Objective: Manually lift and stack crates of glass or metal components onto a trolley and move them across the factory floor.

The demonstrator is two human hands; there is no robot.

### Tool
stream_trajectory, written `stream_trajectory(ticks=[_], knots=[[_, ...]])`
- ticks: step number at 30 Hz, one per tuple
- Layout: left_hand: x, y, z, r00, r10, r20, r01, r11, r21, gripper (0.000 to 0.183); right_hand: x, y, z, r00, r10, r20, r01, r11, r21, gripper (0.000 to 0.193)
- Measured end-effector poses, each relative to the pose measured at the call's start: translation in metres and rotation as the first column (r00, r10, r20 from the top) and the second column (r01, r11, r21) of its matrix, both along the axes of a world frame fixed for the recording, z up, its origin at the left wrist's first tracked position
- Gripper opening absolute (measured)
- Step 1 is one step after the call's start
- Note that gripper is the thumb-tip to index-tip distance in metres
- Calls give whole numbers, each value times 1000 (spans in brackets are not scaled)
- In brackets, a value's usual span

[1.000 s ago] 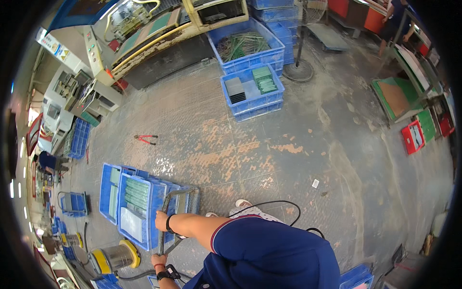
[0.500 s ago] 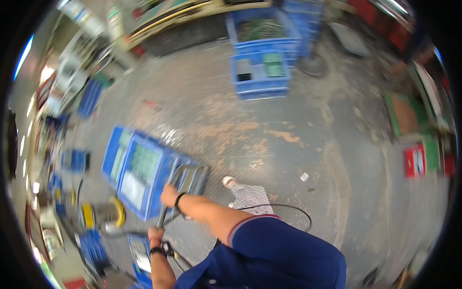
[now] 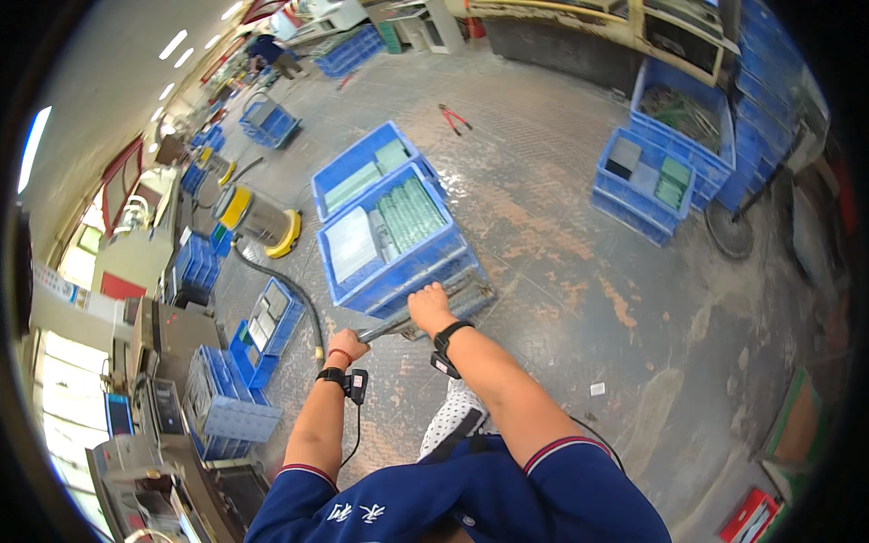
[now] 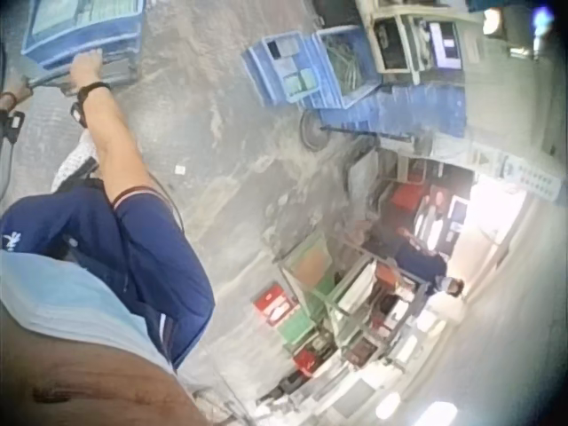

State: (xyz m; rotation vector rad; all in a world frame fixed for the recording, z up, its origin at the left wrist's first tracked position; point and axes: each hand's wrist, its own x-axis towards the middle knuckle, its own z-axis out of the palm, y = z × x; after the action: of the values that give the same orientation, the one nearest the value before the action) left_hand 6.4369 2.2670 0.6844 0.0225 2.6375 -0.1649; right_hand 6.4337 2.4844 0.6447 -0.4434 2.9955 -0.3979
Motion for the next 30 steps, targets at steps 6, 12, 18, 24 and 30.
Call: stream_trajectory(ticks=[6, 12, 18, 24, 30], knots=[[57, 4, -18, 999, 44, -5, -43, 997, 57, 30, 64, 17, 5, 1000, -9, 11, 9, 999, 41, 18], [121, 13, -7, 1000, -2, -6, 2, 999, 41, 32, 125, 22, 9, 999, -43, -2, 43, 999, 16, 17], [193, 13, -11, 999, -24, 24, 23, 998, 61, 33, 202, 22, 15, 994, -86, 61, 83, 995, 49, 18], [255, 12, 0, 999, -41, 12, 41, 998, 39, 34, 266, 19, 17, 995, -78, 54, 78, 997, 1, 18], [326, 2, 1, 1000, 14, 5, -14, 1000, 4, 33, 340, 11, 31, 999, -4, 36, 4, 1000, 6, 15]])
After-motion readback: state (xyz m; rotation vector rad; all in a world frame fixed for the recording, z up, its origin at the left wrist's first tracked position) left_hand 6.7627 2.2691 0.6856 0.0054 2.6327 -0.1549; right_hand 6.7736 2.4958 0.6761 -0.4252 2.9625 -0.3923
